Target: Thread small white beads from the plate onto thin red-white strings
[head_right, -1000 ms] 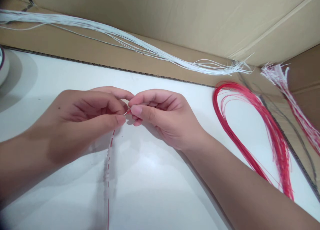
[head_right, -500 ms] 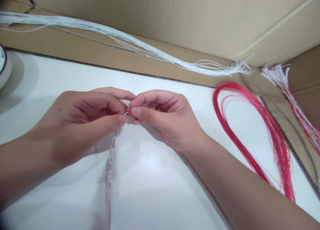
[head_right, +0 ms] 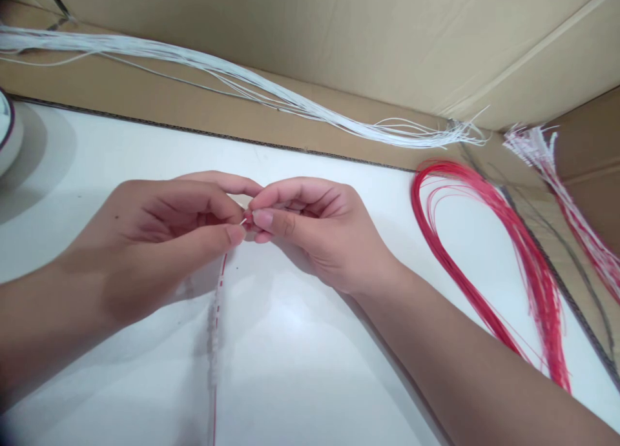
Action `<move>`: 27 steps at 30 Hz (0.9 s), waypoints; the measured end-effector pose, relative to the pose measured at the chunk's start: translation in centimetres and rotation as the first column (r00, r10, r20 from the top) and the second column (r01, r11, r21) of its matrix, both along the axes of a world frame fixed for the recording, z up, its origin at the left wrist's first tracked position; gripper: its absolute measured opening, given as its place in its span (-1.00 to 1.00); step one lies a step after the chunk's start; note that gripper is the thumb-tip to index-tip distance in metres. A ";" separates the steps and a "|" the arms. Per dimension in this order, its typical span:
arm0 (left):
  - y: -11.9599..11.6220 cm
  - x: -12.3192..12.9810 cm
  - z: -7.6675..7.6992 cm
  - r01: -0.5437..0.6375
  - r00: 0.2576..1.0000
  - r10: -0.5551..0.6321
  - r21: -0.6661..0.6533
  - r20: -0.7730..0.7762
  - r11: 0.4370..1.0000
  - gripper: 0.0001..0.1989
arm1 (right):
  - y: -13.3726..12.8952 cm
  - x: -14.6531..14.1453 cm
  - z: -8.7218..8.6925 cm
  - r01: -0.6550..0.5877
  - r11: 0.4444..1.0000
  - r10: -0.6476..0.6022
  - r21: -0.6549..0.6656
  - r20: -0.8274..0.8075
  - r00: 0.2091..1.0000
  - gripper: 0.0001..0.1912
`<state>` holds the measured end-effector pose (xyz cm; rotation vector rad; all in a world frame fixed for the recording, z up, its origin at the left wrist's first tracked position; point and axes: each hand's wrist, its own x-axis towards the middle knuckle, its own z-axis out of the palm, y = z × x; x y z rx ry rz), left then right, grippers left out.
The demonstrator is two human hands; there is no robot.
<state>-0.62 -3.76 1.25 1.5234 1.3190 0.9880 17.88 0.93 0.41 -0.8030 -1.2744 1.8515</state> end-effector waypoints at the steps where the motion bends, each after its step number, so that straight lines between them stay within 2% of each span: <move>1: 0.0 0.0 0.0 0.006 1.000 -0.006 0.003 0.003 1.000 -0.81 | 0.0 0.0 0.0 -0.003 1.000 0.003 -0.001 -0.001 1.000 -0.89; 11: -0.2 -0.2 -0.1 -0.005 1.000 0.005 0.010 -0.019 1.000 -0.78 | 0.0 0.1 -0.4 -0.038 0.998 0.040 0.043 -0.029 0.999 -0.92; 21: -0.2 -0.1 -0.1 -0.029 0.999 0.029 -0.037 -0.019 0.999 -0.80 | 0.2 0.0 -0.4 -0.063 0.998 0.060 -0.027 -0.110 0.992 -0.89; 27: -0.3 0.1 -0.1 -0.065 0.998 0.065 -0.052 0.014 0.997 -0.79 | 0.2 0.1 -0.5 -0.075 0.997 0.072 -0.020 -0.139 0.988 -0.86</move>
